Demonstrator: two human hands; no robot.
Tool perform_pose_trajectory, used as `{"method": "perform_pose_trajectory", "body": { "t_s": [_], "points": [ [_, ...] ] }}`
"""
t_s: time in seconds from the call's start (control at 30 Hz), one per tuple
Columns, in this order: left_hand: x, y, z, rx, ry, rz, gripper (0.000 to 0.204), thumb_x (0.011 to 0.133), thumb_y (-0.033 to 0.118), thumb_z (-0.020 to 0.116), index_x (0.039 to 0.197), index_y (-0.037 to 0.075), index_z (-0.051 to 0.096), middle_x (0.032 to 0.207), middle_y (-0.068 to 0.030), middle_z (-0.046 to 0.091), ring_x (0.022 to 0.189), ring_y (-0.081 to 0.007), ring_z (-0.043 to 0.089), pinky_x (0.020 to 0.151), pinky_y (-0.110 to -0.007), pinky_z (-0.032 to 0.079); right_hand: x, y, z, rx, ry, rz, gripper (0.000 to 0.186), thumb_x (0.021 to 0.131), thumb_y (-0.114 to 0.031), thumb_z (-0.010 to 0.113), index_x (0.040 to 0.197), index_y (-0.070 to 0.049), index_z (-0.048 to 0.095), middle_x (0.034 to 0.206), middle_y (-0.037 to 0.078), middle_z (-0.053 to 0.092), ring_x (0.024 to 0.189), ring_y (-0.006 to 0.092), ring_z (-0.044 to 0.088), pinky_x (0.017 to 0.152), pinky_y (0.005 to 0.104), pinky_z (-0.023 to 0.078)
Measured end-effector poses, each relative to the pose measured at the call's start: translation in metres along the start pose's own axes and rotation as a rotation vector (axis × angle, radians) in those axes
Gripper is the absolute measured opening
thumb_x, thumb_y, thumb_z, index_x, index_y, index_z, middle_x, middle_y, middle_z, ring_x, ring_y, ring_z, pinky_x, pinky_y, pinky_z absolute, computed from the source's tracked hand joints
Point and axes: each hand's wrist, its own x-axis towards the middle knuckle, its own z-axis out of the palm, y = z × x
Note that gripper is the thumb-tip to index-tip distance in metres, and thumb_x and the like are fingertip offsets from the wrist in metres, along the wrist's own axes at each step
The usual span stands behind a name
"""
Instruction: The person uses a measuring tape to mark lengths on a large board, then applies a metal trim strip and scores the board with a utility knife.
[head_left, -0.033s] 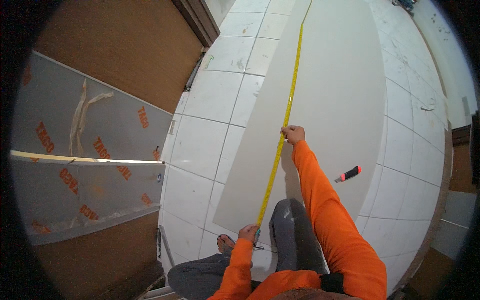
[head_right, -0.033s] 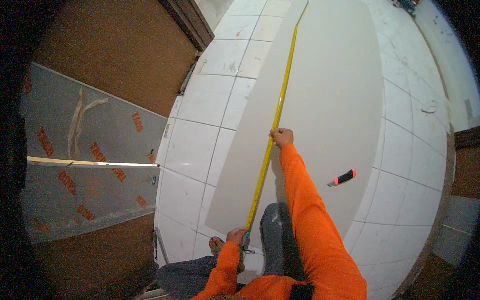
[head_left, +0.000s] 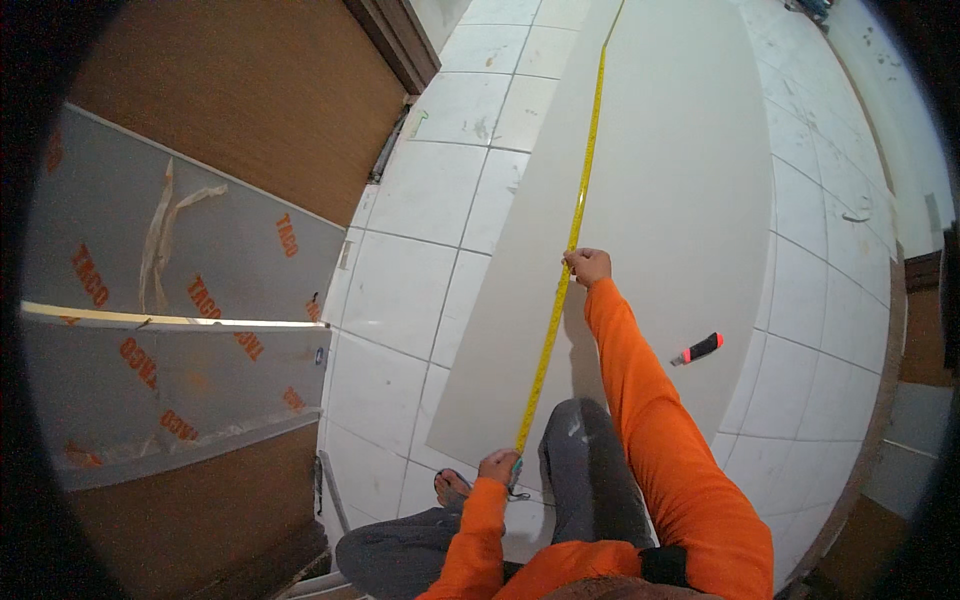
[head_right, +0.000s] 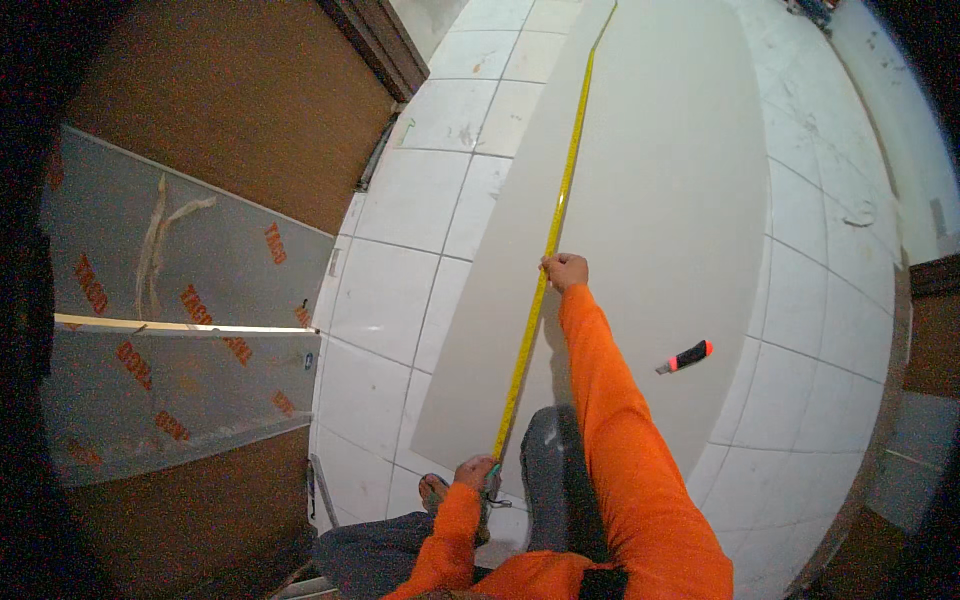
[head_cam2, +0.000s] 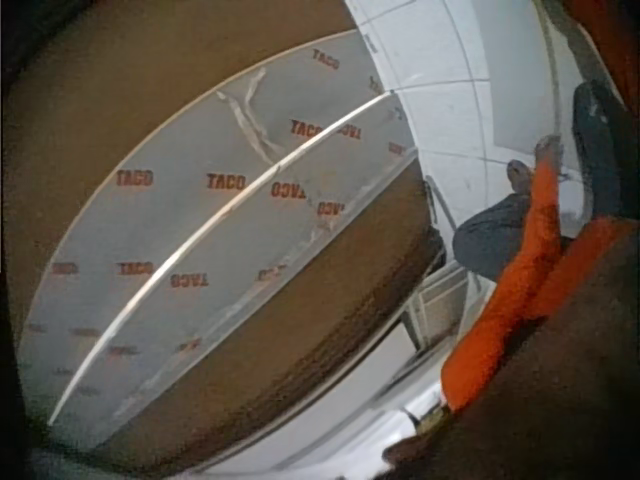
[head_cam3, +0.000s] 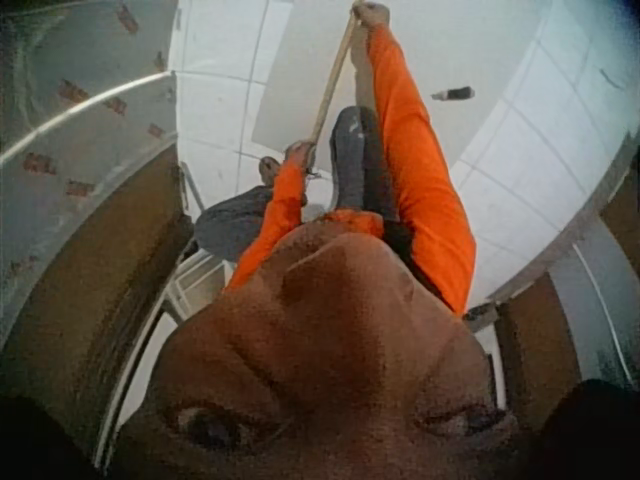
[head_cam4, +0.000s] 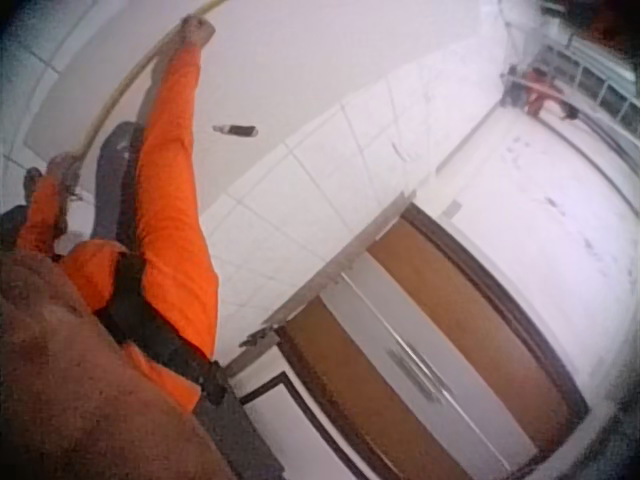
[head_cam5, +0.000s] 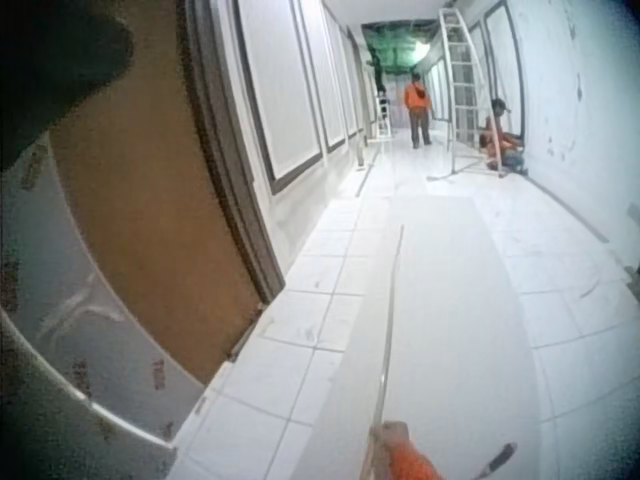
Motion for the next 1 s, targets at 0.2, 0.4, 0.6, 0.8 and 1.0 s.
{"method": "perform_pose_trajectory", "body": {
  "t_s": [0.2, 0.4, 0.6, 0.8, 1.0],
  "points": [
    [-0.009, -0.024, -0.016, 0.202, 0.006, 0.005, 0.028, 0.09, 0.025, 0.074, 0.109, 0.003, 0.076, 0.083, -0.0011, 0.071, 0.074, -0.011, 0.062, 0.068, -0.027, 0.05, 0.044, -0.027, -0.011, -0.048, 0.087, 0.021, 0.019, 0.086, -0.019, 0.076, 0.084, 0.0, 0.073, 0.076, 0.007, 0.073, 0.057, 0.0097, 0.059, 0.048, 0.0273, 0.043],
    [-0.013, -0.023, -0.024, 0.323, 0.059, 0.19, 0.026, 0.089, 0.024, 0.074, 0.104, 0.004, 0.078, 0.086, -0.0013, 0.073, 0.079, -0.0111, 0.064, 0.075, -0.027, 0.051, 0.063, -0.03, -0.014, -0.016, 0.093, 0.031, 0.023, 0.086, -0.022, 0.077, 0.09, 0.0, 0.074, 0.077, 0.007, 0.071, 0.057, 0.0103, 0.058, 0.049, 0.0261, 0.043],
    [-0.004, -0.004, -0.02, 0.27, 0.086, 0.041, 0.026, 0.089, 0.024, 0.074, 0.103, 0.003, 0.078, 0.084, -0.0004, 0.072, 0.077, -0.0106, 0.063, 0.073, -0.027, 0.05, 0.024, -0.011, -0.011, -0.111, 0.35, -0.127, 0.029, 0.089, -0.028, 0.073, 0.098, 0.0, 0.074, 0.093, 0.012, 0.074, 0.078, 0.0223, 0.068, 0.07, 0.0371, 0.054],
    [0.033, 0.029, -0.012, 0.384, 0.085, 0.254, 0.028, 0.09, 0.025, 0.072, 0.104, 0.002, 0.078, 0.08, -0.0003, 0.07, 0.071, -0.0098, 0.06, 0.066, -0.028, 0.049, -0.081, 0.094, -0.045, -0.77, 0.525, -0.463, 0.049, 0.096, -0.024, 0.063, 0.142, -0.009, 0.054, 0.152, 0.018, 0.046, 0.141, 0.0355, 0.041, 0.114, 0.0498, 0.034],
    [0.107, 0.108, 0.023, 0.153, 0.079, 0.143, 0.022, 0.09, 0.016, 0.071, 0.105, 0.001, 0.076, 0.081, -0.0041, 0.07, 0.068, -0.0142, 0.062, 0.063, -0.031, 0.05, -0.129, 0.132, -0.06, -0.996, 0.459, -0.375, 0.056, 0.099, -0.03, 0.054, 0.151, -0.013, 0.043, 0.163, 0.01, 0.032, 0.151, 0.0328, 0.028, 0.121, 0.0517, 0.023]
  ]
}}
